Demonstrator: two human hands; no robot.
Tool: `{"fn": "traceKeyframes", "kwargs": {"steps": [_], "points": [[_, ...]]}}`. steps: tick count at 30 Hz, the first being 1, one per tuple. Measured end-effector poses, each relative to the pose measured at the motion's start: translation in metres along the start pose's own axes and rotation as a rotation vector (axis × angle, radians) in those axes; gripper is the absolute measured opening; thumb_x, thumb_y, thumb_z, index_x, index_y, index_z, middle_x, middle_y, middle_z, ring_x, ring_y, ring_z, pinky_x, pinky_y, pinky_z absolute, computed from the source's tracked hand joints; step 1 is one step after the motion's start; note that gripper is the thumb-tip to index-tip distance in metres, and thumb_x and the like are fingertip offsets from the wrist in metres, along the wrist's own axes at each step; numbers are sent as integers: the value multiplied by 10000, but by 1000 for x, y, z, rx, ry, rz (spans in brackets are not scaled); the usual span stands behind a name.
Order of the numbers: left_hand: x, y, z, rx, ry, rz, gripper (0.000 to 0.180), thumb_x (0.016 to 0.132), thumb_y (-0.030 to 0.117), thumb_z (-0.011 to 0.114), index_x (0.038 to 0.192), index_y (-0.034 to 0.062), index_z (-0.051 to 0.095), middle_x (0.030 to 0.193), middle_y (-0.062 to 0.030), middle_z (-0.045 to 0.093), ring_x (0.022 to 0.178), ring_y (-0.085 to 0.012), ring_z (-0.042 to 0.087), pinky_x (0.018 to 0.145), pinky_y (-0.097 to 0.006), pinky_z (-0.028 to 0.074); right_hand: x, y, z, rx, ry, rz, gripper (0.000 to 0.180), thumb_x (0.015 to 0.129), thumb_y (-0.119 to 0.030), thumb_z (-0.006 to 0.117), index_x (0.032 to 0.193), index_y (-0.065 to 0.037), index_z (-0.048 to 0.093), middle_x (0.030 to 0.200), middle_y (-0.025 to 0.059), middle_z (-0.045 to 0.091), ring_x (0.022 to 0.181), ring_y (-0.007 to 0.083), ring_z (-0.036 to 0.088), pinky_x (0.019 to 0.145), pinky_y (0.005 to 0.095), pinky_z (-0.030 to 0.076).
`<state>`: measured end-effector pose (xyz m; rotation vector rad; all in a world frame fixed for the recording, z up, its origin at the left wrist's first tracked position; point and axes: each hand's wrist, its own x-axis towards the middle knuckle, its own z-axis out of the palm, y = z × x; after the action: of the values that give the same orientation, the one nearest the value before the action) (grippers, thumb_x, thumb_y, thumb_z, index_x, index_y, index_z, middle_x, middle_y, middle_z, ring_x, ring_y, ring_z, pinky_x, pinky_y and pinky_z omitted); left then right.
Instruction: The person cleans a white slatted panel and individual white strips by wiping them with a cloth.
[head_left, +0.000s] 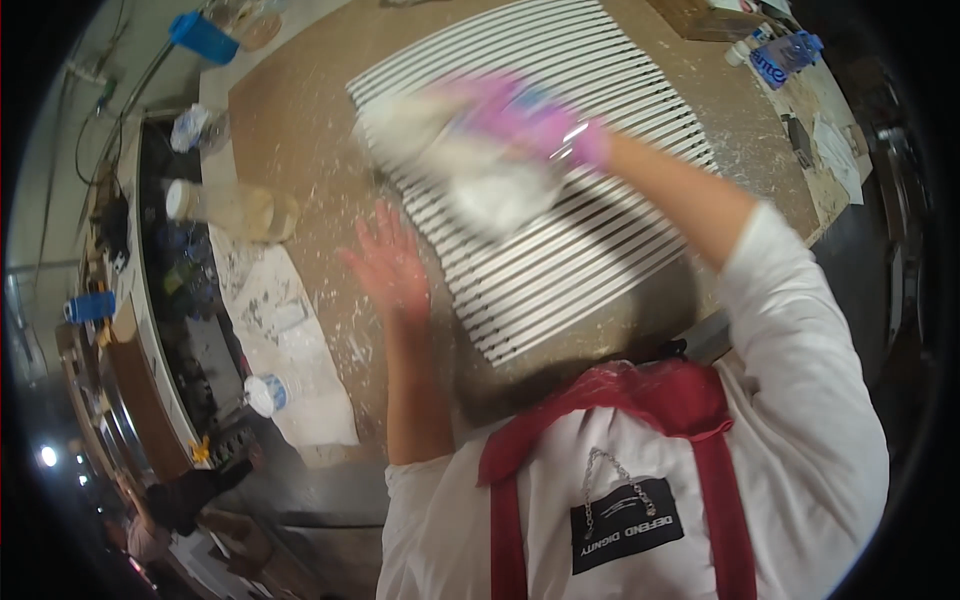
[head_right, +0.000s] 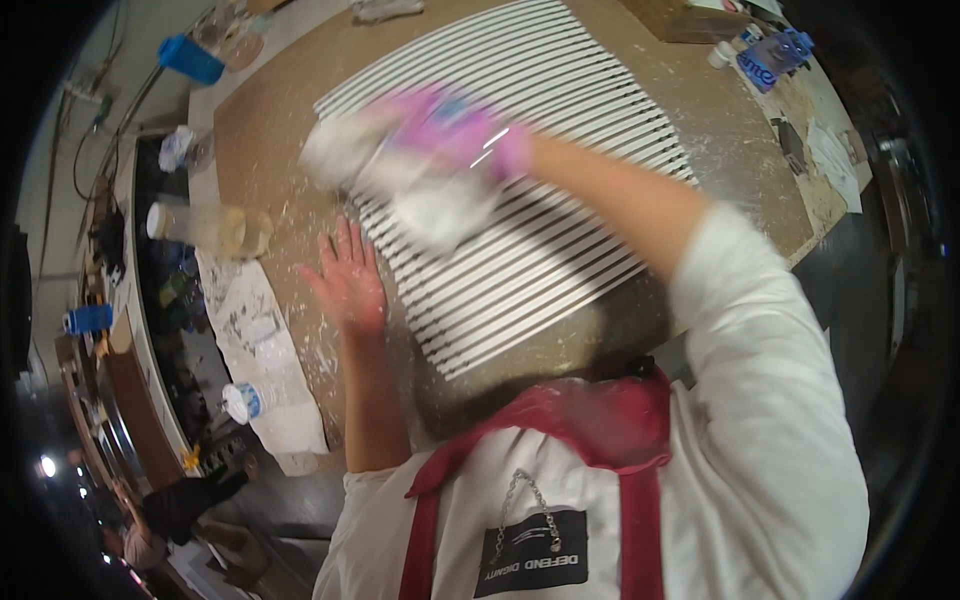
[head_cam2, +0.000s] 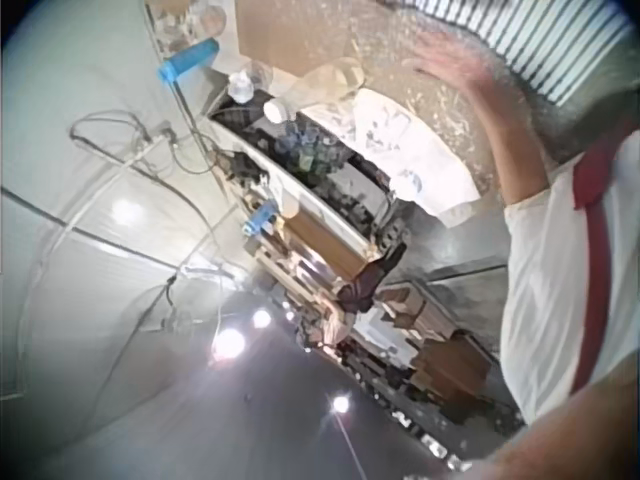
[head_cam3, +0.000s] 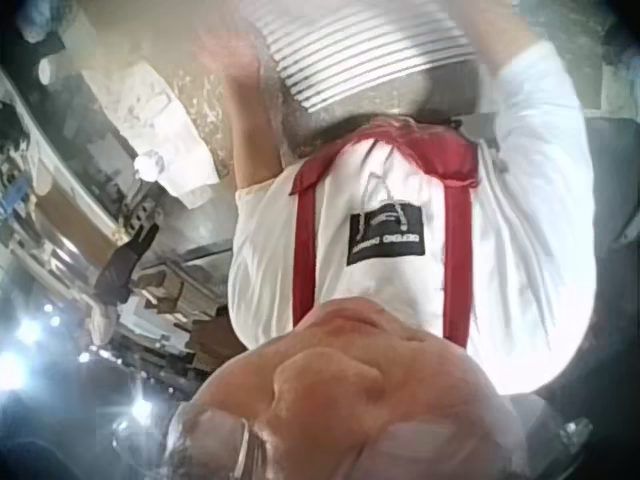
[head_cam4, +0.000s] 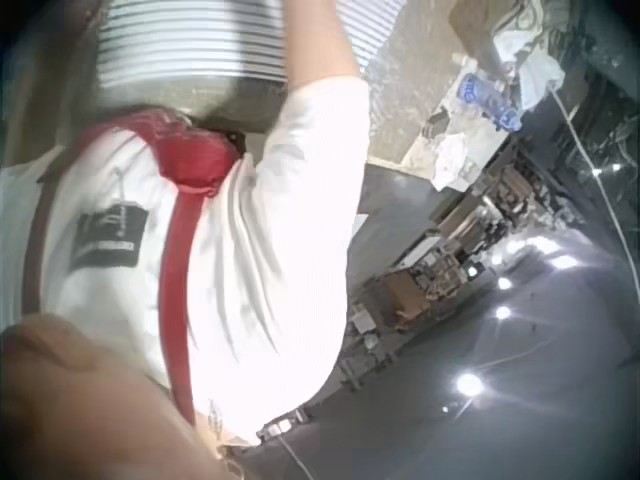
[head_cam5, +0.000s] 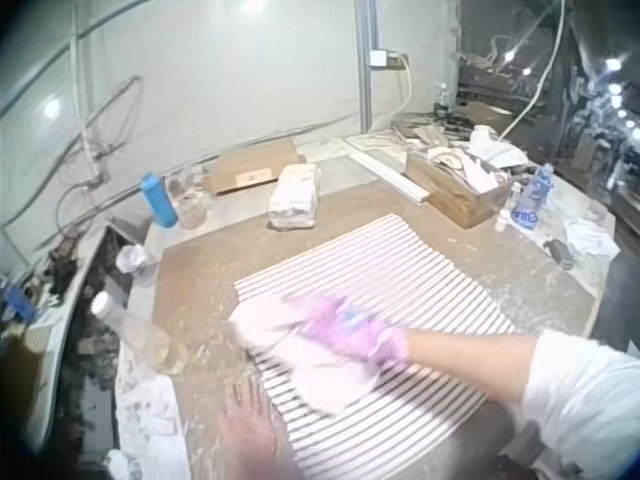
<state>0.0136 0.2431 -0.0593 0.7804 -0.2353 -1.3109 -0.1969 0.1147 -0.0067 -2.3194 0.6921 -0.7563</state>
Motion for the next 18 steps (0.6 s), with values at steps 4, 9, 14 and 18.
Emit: {"fn": "traceKeyframes", "kwargs": {"steps": [4,9,14,18], "points": [[-5,-9,-3,-33,24,-26,876,928,673,258,1512,77,-8,1553,-142,194,1426,-276,188,1158,-409,115,-50,32,-73,-1081,-262,328,280,916,-176,484,1135,-31,583,1118,129,613,870,210,629,790,316,534],[-9,-18,22,138,-94,6,903,906,693,322,1504,57,89,1523,-126,264,1336,-295,347,1083,-415,321,-19,-24,27,-632,-44,252,385,840,-86,481,1206,-114,599,1044,134,668,956,264,643,835,411,541],[-33,20,8,-51,121,40,855,935,646,322,1490,31,113,1484,-162,307,1366,-313,297,1154,-433,185,14,-85,28,414,-125,14,467,959,-406,466,1268,-70,561,1194,159,606,1104,289,583,993,400,457],[-100,25,-22,522,-32,171,830,920,518,419,1482,-5,103,1526,-199,226,1405,-322,243,1160,-434,169,-75,-15,-97,69,-101,25,386,924,-321,540,1214,-71,583,1118,102,644,948,189,636,819,316,541]]}}
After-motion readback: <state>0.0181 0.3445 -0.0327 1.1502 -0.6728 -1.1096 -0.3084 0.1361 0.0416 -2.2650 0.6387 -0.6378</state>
